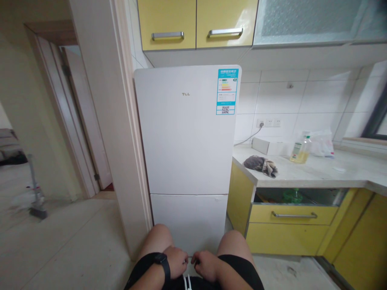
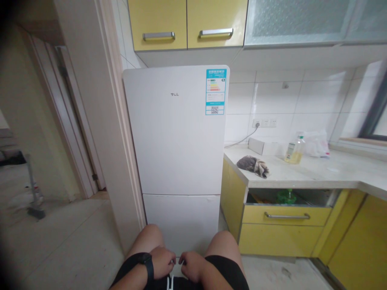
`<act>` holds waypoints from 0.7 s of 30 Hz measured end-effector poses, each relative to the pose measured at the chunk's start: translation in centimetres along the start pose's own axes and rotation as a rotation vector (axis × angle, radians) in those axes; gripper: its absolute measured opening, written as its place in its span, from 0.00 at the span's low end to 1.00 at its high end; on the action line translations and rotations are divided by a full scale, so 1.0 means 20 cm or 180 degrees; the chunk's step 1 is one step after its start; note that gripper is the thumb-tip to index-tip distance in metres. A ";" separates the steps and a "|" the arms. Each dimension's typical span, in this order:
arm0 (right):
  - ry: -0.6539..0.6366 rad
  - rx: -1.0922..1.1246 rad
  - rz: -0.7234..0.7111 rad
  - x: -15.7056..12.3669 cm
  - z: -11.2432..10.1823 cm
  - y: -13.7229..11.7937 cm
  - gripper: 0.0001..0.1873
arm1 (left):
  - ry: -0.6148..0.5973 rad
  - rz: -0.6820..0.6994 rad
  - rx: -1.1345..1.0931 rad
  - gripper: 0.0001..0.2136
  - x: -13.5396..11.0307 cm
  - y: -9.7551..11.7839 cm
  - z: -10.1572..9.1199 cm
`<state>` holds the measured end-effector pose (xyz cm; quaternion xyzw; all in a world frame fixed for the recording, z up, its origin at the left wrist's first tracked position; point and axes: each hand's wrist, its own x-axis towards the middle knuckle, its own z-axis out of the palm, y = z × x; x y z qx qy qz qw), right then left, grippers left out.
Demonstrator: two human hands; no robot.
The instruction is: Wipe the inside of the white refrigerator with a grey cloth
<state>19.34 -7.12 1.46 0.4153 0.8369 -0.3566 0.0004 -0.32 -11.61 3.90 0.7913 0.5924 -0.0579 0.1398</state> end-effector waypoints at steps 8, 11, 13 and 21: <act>-0.0014 -0.0004 -0.0016 -0.01 -0.01 -0.03 0.28 | -0.0011 -0.0120 -0.0029 0.18 -0.01 -0.04 0.02; 0.0003 0.0004 0.0000 -0.01 -0.01 -0.03 0.28 | -0.0013 -0.0106 -0.0043 0.18 0.00 -0.04 0.03; -0.0002 0.0006 0.0031 -0.01 -0.02 -0.02 0.28 | -0.0011 -0.0095 -0.0050 0.18 0.00 -0.04 0.04; 0.0002 0.0011 0.0022 -0.01 -0.01 -0.01 0.28 | 0.0009 -0.0103 -0.0099 0.18 0.00 -0.03 0.03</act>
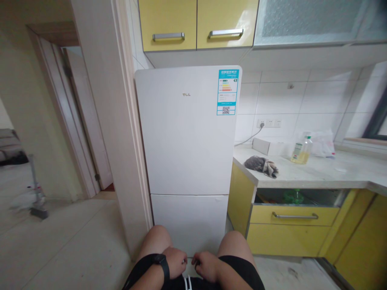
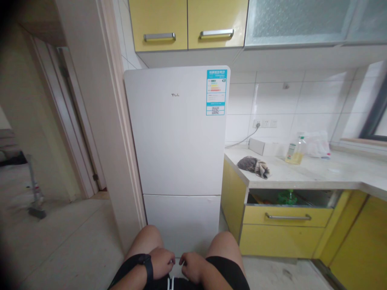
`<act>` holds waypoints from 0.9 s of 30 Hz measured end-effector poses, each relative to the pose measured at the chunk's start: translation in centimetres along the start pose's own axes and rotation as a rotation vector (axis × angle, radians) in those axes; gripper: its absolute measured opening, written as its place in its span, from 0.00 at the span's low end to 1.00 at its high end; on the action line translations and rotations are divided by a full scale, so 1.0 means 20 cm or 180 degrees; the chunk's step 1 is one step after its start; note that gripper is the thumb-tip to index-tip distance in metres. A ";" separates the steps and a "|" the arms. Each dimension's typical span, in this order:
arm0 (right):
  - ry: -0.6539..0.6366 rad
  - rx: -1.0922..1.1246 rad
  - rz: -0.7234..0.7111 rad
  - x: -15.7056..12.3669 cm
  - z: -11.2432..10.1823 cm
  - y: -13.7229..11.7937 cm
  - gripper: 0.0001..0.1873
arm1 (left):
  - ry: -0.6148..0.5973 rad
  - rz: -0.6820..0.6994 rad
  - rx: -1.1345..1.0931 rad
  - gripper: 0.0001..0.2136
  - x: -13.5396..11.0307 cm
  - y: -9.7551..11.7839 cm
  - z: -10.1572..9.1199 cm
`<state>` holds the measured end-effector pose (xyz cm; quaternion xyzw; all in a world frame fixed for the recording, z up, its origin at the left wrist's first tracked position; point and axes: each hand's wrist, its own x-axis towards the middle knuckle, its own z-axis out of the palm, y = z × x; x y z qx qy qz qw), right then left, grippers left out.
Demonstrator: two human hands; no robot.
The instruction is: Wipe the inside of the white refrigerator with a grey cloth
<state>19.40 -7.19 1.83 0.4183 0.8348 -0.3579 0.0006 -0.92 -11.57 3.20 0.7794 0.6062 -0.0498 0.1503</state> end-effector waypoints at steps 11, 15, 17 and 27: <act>0.0032 0.0012 0.0011 0.02 0.02 0.02 0.28 | -0.0047 -0.0015 0.0027 0.18 -0.01 0.00 -0.01; 0.0037 0.0006 0.0011 0.03 0.03 0.03 0.28 | -0.0071 -0.0028 0.0039 0.19 -0.01 0.00 -0.01; 0.0042 0.0008 -0.0002 0.02 0.03 0.03 0.28 | -0.0076 -0.0026 0.0044 0.19 -0.01 0.00 -0.01; 0.0037 -0.0020 -0.0011 -0.01 0.00 -0.01 0.28 | -0.0061 -0.0030 0.0089 0.19 0.00 0.00 0.00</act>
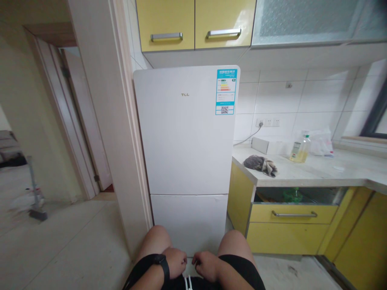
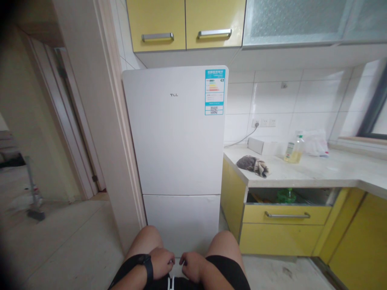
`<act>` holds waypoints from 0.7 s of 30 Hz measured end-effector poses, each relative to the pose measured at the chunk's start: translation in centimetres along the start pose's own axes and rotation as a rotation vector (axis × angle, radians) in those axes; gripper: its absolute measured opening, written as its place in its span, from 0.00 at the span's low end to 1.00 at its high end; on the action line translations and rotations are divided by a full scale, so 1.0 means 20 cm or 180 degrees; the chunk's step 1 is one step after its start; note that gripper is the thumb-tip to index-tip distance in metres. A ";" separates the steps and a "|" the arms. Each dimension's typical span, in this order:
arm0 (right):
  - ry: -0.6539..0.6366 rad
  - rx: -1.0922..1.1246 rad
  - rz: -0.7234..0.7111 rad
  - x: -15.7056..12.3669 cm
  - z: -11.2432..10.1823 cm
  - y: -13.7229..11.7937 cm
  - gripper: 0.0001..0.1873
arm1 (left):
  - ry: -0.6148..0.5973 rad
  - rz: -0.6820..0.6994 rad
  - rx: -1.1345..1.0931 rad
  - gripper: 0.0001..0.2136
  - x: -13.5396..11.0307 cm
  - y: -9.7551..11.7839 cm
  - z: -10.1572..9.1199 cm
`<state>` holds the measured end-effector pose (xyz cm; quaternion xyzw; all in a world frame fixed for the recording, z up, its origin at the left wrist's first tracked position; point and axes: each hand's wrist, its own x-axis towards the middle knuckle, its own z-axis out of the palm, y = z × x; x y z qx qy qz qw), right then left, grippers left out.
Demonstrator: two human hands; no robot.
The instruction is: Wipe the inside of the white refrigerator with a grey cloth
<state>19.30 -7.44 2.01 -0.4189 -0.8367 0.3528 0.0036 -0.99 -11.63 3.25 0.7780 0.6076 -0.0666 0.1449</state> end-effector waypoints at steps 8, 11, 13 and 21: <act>-0.0033 0.0002 0.0005 -0.01 -0.02 -0.02 0.28 | -0.0002 -0.0001 -0.0008 0.19 0.01 -0.01 0.01; -0.0047 0.0000 0.0018 -0.02 -0.02 -0.02 0.28 | -0.0007 0.0024 -0.0019 0.19 0.01 -0.01 0.01; -0.0038 -0.0007 0.0018 -0.02 -0.02 -0.02 0.28 | -0.0009 0.0034 -0.0025 0.19 0.01 -0.01 0.01; -0.0030 -0.0008 0.0023 -0.01 -0.01 -0.01 0.28 | -0.0026 0.0019 -0.0016 0.18 0.01 -0.02 0.01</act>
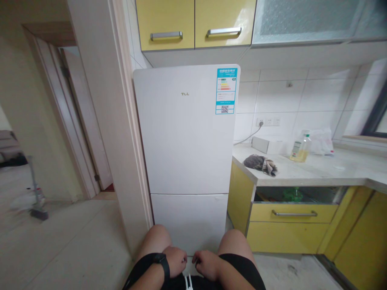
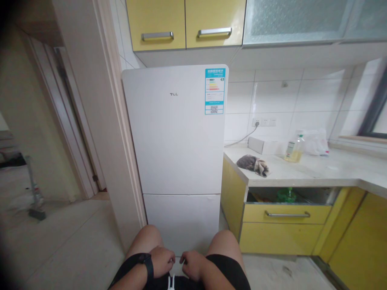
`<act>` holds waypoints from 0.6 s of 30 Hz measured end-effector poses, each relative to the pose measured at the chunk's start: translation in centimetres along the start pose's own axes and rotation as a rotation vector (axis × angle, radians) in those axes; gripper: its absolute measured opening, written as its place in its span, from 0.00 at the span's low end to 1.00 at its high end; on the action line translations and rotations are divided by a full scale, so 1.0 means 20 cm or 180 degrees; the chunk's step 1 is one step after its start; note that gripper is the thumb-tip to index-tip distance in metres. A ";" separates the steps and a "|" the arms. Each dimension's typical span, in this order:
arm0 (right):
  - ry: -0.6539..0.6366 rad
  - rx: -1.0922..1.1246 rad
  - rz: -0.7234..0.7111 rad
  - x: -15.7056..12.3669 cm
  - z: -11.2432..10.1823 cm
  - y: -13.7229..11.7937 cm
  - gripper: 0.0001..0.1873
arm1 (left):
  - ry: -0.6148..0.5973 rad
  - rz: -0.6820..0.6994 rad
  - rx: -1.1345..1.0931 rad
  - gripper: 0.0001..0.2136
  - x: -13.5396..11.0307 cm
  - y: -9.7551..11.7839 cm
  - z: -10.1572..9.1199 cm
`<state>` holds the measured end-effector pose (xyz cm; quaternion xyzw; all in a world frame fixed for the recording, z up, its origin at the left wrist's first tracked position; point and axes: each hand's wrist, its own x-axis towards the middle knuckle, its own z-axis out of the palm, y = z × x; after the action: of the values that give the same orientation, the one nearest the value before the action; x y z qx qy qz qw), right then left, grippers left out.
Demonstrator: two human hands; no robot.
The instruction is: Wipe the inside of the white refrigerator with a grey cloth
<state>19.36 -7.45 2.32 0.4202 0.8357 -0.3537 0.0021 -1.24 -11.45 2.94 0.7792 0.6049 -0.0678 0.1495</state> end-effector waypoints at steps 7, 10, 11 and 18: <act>-0.0009 0.0001 0.0019 0.01 0.00 0.00 0.28 | -0.0011 -0.0005 0.0003 0.19 0.00 0.00 0.00; 0.0016 -0.0003 0.0010 0.01 0.00 0.01 0.28 | 0.0009 -0.0016 0.0011 0.19 0.01 0.01 0.00; 0.0025 -0.0003 0.0007 0.00 0.00 0.01 0.28 | 0.0014 -0.0019 0.0014 0.19 0.00 0.01 0.00; 0.0008 0.0009 0.0000 0.00 0.00 0.01 0.28 | 0.0029 -0.0024 0.0020 0.19 0.00 0.00 0.00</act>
<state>19.38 -7.40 2.17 0.4206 0.8352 -0.3544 0.0004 -1.14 -11.44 2.88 0.7778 0.6082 -0.0667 0.1440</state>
